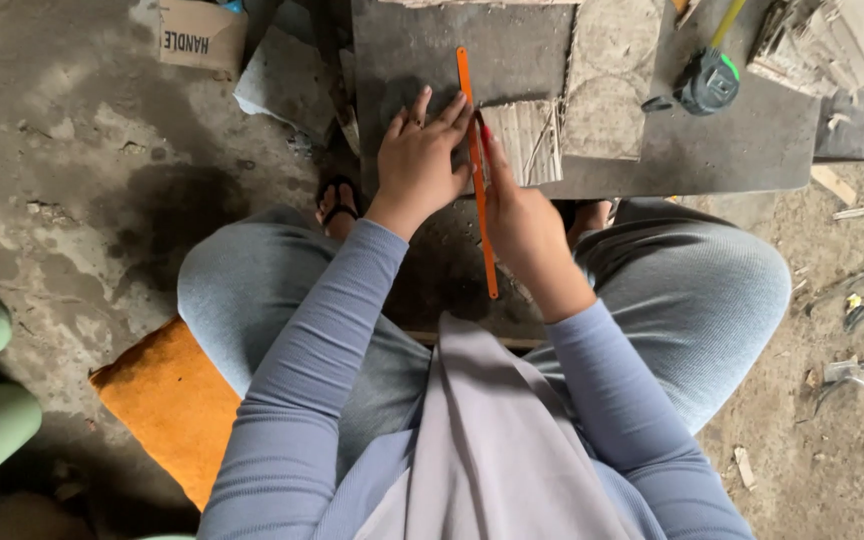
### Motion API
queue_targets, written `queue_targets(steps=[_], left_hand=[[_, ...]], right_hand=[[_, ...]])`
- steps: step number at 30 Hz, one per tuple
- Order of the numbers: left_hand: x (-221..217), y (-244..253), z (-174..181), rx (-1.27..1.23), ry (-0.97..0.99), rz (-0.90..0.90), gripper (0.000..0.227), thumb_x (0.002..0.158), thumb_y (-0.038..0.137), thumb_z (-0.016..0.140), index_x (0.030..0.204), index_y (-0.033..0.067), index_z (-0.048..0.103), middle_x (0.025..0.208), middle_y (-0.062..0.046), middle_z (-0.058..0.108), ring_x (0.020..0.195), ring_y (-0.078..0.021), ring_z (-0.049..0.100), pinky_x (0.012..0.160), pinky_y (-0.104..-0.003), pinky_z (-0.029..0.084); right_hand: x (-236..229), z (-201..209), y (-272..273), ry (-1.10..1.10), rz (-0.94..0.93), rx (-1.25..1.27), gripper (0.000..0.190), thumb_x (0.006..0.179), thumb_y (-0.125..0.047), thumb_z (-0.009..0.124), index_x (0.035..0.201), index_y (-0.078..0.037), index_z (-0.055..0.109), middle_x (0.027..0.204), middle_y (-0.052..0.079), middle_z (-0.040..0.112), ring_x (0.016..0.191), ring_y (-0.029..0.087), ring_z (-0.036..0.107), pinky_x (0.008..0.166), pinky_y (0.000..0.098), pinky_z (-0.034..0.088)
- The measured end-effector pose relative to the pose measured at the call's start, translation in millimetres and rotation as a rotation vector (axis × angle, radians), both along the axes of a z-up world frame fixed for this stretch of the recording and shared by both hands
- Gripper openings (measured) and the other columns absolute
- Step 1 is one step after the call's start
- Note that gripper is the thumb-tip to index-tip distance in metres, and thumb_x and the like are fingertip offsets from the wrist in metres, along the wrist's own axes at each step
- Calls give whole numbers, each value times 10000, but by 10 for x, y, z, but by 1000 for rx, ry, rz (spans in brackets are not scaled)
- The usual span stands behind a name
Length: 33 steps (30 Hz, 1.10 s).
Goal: The person uses a ruler and a utility knife to cut pieces of corrugated cardboard on a workbench. They measure, align, and score the cardboard multiple times, then separate the cut sections.
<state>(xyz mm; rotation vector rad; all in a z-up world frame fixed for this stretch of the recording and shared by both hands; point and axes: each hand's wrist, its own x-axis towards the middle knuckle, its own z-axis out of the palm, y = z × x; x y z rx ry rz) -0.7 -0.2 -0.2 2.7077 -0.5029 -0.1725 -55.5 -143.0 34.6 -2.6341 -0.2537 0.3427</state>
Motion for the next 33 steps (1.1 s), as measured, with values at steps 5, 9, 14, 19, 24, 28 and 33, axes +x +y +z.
queue_targets(steps=[5, 9, 14, 19, 24, 28, 33], left_hand=[[2, -34, -7, 26, 5, 3, 557, 786, 365, 544, 1279, 156, 390, 1330, 38, 355, 1256, -288, 200, 960, -468, 272], [22, -28, -27, 38, 10, 14, 565, 774, 362, 566, 1275, 165, 395, 1322, 51, 363, 1260, -280, 185, 964, -448, 273], [27, -37, 6, 41, 63, 8, 622, 752, 373, 609, 1285, 160, 370, 1336, 51, 338, 1265, -286, 162, 974, -465, 260], [28, -26, 26, 31, 75, -1, 621, 769, 354, 592, 1300, 154, 341, 1350, 43, 313, 1271, -287, 160, 997, -438, 227], [9, -27, 106, 19, 158, 16, 607, 787, 340, 570, 1312, 169, 316, 1364, 43, 276, 1276, -288, 151, 1008, -448, 205], [-8, -24, 154, 28, 190, 1, 611, 799, 341, 546, 1324, 165, 286, 1374, 37, 251, 1281, -291, 130, 1018, -448, 186], [-11, -9, 38, -33, 124, 32, 638, 708, 330, 650, 1277, 149, 425, 1361, 15, 343, 1272, -325, 225, 1022, -454, 190]], right_hand=[[-81, 65, -15, 103, -14, -18, 552, 884, -111, 335, 1386, -157, 111, 475, 126, 459, 358, 295, 391, 358, 398, 271], [-315, 107, -6, 134, -22, -49, 583, 867, -105, 346, 1388, -177, 93, 455, 177, 460, 347, 377, 392, 355, 447, 269], [-665, 189, -72, 264, -79, -101, 559, 881, -196, 319, 1387, -236, 84, 524, 191, 513, 431, 419, 460, 421, 472, 330], [-715, 340, -160, 276, -99, 42, 534, 884, -194, 341, 1375, -283, 152, 517, 225, 502, 451, 404, 469, 458, 453, 340], [-377, 673, -157, 315, -73, 116, 513, 838, -149, 360, 1342, -224, 293, 656, 281, 581, 478, 359, 556, 516, 404, 417], [-137, 525, -137, -4, -46, 289, 472, 891, -110, 358, 1338, -192, 230, 968, 257, 589, 689, 429, 567, 606, 240, 401], [23, 304, 62, 143, -164, 156, 452, 911, -180, 329, 1357, -162, 258, 668, 205, 605, 523, 280, 587, 464, 328, 441]])
